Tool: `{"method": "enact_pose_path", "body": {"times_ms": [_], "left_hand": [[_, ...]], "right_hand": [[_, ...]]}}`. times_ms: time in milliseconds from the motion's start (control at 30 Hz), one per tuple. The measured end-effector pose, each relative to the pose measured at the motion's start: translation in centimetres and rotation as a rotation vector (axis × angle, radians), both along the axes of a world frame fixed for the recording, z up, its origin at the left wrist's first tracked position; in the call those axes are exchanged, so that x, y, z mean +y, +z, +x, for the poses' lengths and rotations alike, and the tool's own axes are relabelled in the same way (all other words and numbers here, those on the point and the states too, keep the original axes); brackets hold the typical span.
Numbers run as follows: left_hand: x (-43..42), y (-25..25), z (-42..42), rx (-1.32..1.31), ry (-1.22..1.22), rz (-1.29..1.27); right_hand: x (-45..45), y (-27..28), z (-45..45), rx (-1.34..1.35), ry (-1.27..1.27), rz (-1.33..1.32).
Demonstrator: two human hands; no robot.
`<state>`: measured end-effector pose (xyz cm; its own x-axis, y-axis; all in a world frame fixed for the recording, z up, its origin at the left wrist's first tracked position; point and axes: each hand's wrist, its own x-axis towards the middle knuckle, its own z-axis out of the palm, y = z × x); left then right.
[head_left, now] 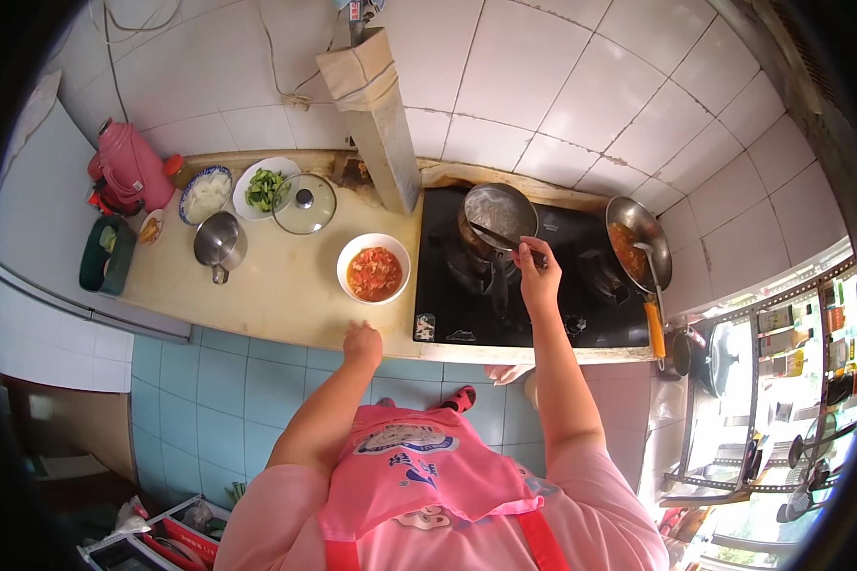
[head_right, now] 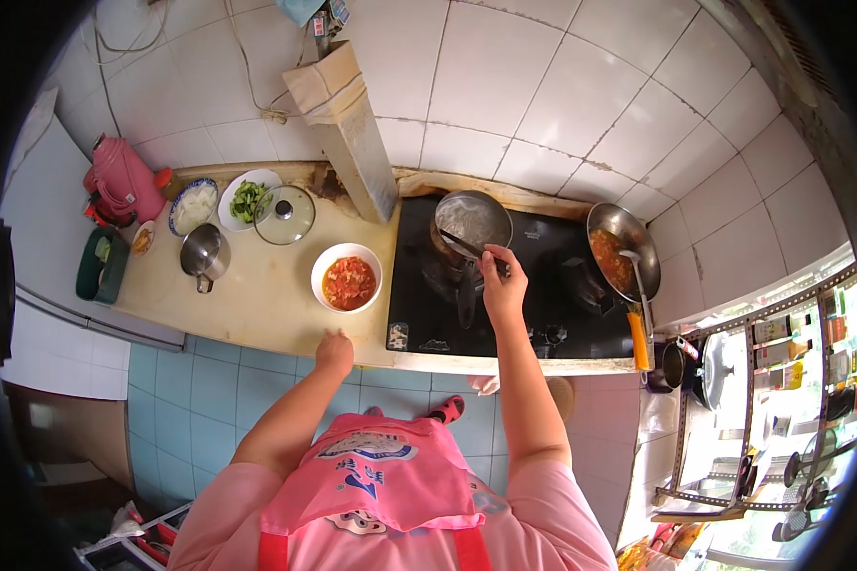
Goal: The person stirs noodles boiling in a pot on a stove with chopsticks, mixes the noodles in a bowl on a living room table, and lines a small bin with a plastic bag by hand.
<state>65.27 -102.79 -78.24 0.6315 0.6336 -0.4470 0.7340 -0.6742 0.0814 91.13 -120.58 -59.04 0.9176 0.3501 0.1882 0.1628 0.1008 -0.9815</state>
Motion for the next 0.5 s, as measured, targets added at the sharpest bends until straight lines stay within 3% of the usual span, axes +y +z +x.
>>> {"method": "enact_pose_path", "body": {"times_ms": [167, 500], "left_hand": [[-0.1, 0.7, 0.2, 0.004, 0.028, -0.002], [0.1, -1.0, 0.2, 0.04, -0.063, 0.072]], "right_hand": [[-1.6, -1.4, 2.1, -0.255, -0.099, -0.214], [-3.7, -0.6, 3.5, -0.318, -0.231, -0.099]]}}
